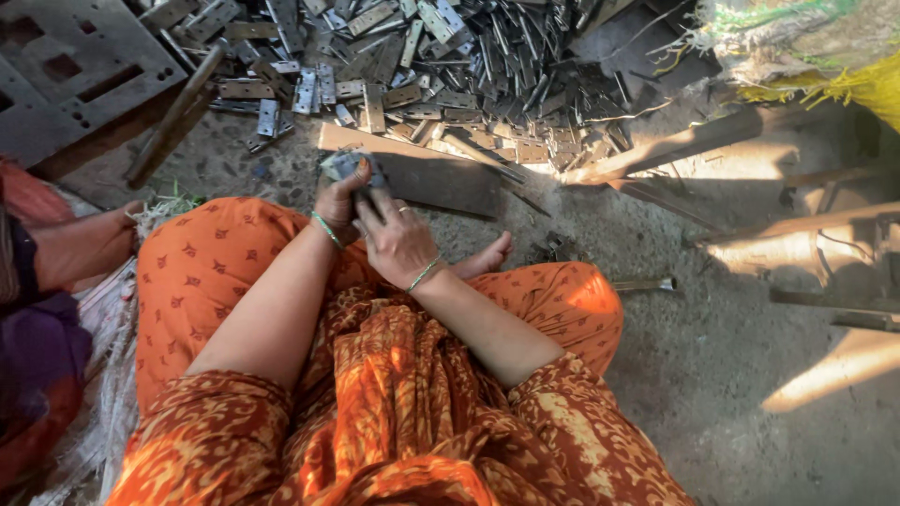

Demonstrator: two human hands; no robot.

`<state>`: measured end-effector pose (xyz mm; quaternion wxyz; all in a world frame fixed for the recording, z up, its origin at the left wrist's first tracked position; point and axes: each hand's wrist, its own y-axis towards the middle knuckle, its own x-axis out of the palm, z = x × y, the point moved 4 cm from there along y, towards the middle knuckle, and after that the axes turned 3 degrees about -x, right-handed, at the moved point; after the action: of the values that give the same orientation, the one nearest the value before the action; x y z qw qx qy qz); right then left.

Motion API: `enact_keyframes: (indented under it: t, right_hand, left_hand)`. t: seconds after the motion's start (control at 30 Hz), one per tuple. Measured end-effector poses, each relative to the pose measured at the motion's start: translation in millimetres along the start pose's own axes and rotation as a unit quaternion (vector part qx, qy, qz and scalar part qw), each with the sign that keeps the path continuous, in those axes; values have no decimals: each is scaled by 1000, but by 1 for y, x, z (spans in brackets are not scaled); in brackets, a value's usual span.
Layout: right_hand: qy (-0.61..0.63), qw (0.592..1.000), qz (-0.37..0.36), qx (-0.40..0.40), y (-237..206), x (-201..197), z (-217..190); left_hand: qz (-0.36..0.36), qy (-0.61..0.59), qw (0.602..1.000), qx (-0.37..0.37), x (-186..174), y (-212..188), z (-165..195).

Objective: The person sits on the ground and sorts small metal parts from a large pile, picking them up and placing them into a metal tray. The person uses both hands to handle the parts and occasionally uses a hammer to tap them.

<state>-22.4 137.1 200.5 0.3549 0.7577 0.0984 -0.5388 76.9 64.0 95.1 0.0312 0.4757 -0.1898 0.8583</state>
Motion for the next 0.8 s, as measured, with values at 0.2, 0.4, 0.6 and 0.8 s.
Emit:
enact_keyframes:
  t: [0.2, 0.4, 0.6, 0.8]
  right_hand:
    - [82, 995, -54, -17, -9, -11, 71]
    - [-16, 937, -280, 210, -58, -9, 243]
    - [-14, 936, -167, 309, -88, 10, 340]
    - [-41, 883, -283, 372, -66, 59, 368]
  left_hand:
    - [27, 14, 999, -28, 17, 5, 4]
    - [103, 8, 989, -106, 29, 18, -3]
    - [226, 228, 935, -151, 9, 46, -28]
    - [171, 303, 937, -5, -1, 107, -60]
